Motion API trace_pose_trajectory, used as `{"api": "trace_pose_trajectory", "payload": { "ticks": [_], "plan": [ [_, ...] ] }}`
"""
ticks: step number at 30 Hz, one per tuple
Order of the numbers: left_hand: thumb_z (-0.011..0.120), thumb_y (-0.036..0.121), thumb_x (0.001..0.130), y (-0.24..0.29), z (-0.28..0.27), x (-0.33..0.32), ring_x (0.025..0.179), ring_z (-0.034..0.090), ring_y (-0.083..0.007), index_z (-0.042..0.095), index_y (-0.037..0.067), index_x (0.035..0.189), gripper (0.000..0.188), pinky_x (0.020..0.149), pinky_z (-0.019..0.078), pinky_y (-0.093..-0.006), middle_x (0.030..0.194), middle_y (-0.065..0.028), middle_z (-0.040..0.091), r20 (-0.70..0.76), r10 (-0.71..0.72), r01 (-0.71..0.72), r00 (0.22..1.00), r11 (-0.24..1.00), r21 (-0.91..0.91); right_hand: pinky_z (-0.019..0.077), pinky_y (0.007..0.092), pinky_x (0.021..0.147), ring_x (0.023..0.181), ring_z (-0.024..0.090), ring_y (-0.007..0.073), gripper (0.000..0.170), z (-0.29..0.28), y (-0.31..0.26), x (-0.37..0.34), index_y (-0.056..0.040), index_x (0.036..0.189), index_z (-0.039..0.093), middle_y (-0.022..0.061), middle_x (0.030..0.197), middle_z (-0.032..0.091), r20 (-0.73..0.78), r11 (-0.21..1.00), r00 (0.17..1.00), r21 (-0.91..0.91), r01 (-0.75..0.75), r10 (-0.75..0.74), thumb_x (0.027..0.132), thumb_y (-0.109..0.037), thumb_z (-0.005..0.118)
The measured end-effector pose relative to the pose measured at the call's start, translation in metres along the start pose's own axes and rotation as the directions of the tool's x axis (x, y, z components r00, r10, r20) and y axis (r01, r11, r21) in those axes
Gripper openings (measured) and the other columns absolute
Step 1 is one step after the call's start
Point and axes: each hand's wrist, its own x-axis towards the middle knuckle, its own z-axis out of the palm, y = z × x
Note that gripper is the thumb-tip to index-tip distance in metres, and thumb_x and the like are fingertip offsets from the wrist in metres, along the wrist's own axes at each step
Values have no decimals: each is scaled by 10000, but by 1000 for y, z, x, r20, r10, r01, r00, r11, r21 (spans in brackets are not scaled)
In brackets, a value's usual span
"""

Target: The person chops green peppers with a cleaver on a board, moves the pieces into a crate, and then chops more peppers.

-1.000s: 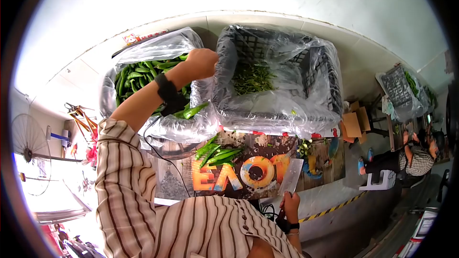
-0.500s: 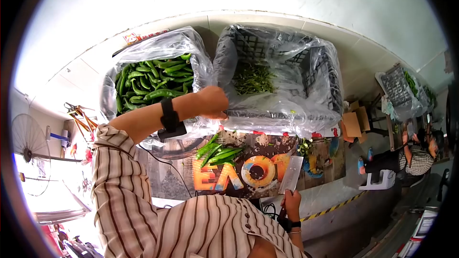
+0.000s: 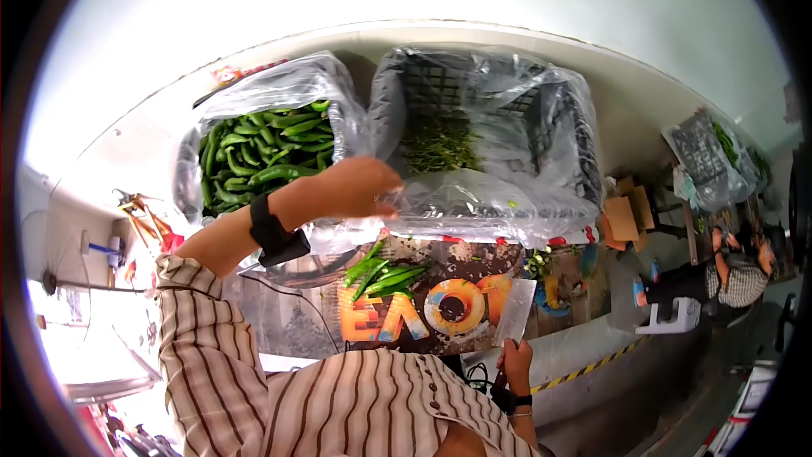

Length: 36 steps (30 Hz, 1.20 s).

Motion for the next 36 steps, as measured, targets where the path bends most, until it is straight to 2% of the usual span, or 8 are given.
{"api": "trace_pose_trajectory", "payload": {
  "ticks": [5, 9, 15, 19, 25, 26, 28, 36],
  "plan": [
    [673, 122, 822, -9, -42, -78, 1120, 578, -269, 607, 74, 1178, 365, 952, 468, -342, 1209, -116, 604, -450, -271, 215, 851, 961, -171, 399, 307, 342, 362, 480, 162, 226, 6, -2, 10, -18, 715, 436, 58, 536, 466, 29, 1000, 1000, -24, -9, 10, 873, -140, 541],
    [664, 157, 833, -44, -27, -163, 1193, 518, -287, 596, 38, 1186, 378, 1002, 408, -357, 1256, -137, 575, -682, -519, 549, 515, 811, -202, 399, 305, 344, 363, 481, 159, 217, 11, -3, 13, -19, 732, 440, 55, 548, 470, 81, 1000, 997, -17, 16, -15, 876, -146, 541],
    [636, 97, 827, -67, 58, -251, 1145, 520, -297, 574, 27, 1221, 405, 1006, 388, -378, 1206, -172, 578, -715, -697, 664, 50, 558, -498, 389, 291, 358, 375, 487, 150, 227, 15, -13, 11, -17, 731, 459, 46, 552, 473, 97, 995, 994, -83, 52, -44, 889, -163, 531],
    [648, 6, 796, -34, 64, -225, 1113, 532, -266, 623, 76, 1167, 378, 984, 403, -353, 1138, -115, 606, -756, -637, 588, 151, 672, -449, 388, 289, 361, 375, 486, 146, 230, 19, -25, 7, -18, 739, 463, 42, 551, 469, 130, 994, 991, -97, 56, -43, 893, -175, 530],
    [642, 1, 761, 1, 40, -159, 914, 572, -285, 678, 69, 1014, 265, 835, 457, -366, 957, -88, 634, -728, -408, 318, 552, 909, -268, 416, 282, 383, 399, 485, 135, 221, 25, -33, 8, -41, 761, 467, 28, 561, 474, 148, 983, 988, -171, 72, -47, 903, -200, 527],
    [642, 1, 761, -2, 40, -153, 914, 572, -285, 678, 69, 1014, 265, 835, 457, -366, 957, -88, 634, -727, -409, 318, 551, 909, -270, 419, 280, 386, 403, 487, 133, 218, 26, -32, 8, -44, 762, 467, 27, 560, 475, 153, 981, 987, -174, 81, -55, 903, -199, 526],
    [656, 25, 745, -14, 45, -142, 945, 569, -280, 681, 58, 985, 244, 847, 463, -357, 986, -84, 635, -557, -461, 358, 691, 887, -291, 420, 280, 386, 402, 486, 131, 217, 27, -32, 7, -43, 761, 467, 28, 560, 478, 160, 979, 985, -180, 91, -62, 902, -197, 527],
    [666, 73, 713, -64, 57, -114, 1006, 539, -285, 670, 95, 987, 275, 851, 461, -389, 1006, -74, 550, -218, -489, 485, 845, 871, -72, 417, 280, 380, 397, 487, 126, 229, 28, -27, 5, -34, 736, 465, 29, 560, 485, 181, 981, 978, -149, 128, -100, 897, -181, 533]
  ]
}}
